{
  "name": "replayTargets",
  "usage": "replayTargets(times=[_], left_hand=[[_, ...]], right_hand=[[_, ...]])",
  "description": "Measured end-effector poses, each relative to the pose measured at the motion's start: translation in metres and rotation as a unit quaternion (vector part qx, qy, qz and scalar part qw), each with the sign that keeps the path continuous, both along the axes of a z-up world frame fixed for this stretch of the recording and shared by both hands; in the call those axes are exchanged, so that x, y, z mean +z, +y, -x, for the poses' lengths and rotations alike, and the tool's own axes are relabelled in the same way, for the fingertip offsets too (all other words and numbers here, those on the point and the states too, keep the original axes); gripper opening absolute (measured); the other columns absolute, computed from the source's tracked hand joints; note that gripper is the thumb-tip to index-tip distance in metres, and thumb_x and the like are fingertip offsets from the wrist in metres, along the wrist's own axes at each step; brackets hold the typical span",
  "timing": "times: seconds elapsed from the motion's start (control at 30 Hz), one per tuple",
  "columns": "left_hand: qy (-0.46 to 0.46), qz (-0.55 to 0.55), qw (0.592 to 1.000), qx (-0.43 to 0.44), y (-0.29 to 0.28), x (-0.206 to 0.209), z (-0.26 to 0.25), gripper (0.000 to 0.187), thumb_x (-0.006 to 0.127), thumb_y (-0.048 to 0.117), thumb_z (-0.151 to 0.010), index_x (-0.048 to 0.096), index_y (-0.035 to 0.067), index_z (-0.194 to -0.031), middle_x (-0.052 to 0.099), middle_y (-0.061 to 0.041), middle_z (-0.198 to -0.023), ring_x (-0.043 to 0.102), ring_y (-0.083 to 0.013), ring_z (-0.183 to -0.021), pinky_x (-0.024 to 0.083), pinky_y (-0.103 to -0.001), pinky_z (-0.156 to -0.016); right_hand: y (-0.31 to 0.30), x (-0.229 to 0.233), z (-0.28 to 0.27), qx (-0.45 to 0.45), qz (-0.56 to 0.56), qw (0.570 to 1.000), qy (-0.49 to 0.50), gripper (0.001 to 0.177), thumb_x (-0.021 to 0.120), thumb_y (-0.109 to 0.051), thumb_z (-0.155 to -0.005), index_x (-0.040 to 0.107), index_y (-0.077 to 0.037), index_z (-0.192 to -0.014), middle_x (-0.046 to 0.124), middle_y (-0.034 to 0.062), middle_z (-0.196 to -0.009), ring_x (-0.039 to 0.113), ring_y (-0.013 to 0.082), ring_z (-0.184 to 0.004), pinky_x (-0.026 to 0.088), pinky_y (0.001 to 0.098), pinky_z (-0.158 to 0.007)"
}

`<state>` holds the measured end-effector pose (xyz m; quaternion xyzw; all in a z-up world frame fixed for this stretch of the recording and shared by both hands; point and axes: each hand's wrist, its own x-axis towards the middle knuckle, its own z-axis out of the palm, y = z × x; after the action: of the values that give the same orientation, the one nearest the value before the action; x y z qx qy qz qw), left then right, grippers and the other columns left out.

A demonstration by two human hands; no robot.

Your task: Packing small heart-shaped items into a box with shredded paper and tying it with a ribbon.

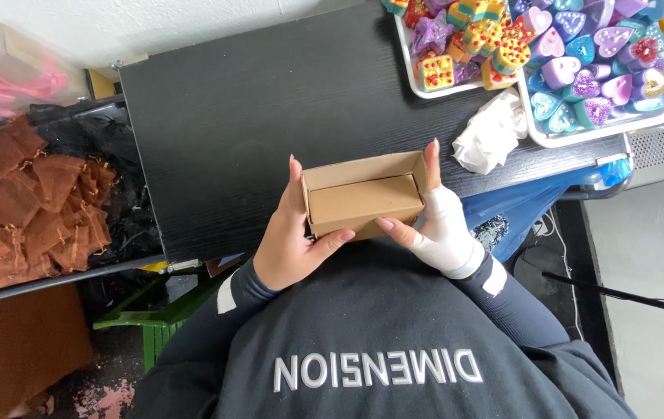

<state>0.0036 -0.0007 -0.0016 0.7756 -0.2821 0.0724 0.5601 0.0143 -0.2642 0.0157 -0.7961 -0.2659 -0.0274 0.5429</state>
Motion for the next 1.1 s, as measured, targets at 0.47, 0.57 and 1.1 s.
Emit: replayTargets(times=[0.47,0.57,1.1], left_hand=[[0.007,-0.010,1.000,-0.014,0.012,0.000,0.003,0.096,0.067,0.019,-0.105,-0.006,0.007,-0.166,0.044,-0.022,-0.152,0.052,-0.0297,-0.139,0.042,-0.043,-0.121],[0.025,0.023,0.999,-0.027,0.013,-0.002,0.005,0.090,0.068,0.016,-0.105,0.002,0.012,-0.166,0.046,-0.021,-0.150,0.054,-0.0281,-0.137,0.046,-0.042,-0.118],[-0.093,0.132,0.985,-0.067,0.013,0.004,-0.005,0.044,0.086,-0.003,-0.083,0.057,0.017,-0.109,0.058,-0.015,-0.137,0.065,-0.0386,-0.128,0.056,-0.046,-0.109]], right_hand=[[-0.015,-0.014,-0.007,0.045,0.069,0.991,-0.106,0.106,0.076,-0.029,-0.095,0.001,-0.013,-0.168,0.063,0.0200,-0.136,0.070,0.0305,-0.118,0.055,0.0354,-0.102],[-0.010,-0.004,-0.009,0.057,0.048,0.992,-0.101,0.106,0.078,-0.028,-0.092,0.005,-0.017,-0.168,0.063,0.0195,-0.133,0.071,0.0294,-0.114,0.056,0.0348,-0.098],[-0.002,-0.009,0.008,0.055,-0.298,0.936,0.178,0.042,0.074,0.008,-0.084,0.058,-0.011,-0.119,0.051,0.0230,-0.141,0.059,0.0361,-0.134,0.062,0.0433,-0.096]])
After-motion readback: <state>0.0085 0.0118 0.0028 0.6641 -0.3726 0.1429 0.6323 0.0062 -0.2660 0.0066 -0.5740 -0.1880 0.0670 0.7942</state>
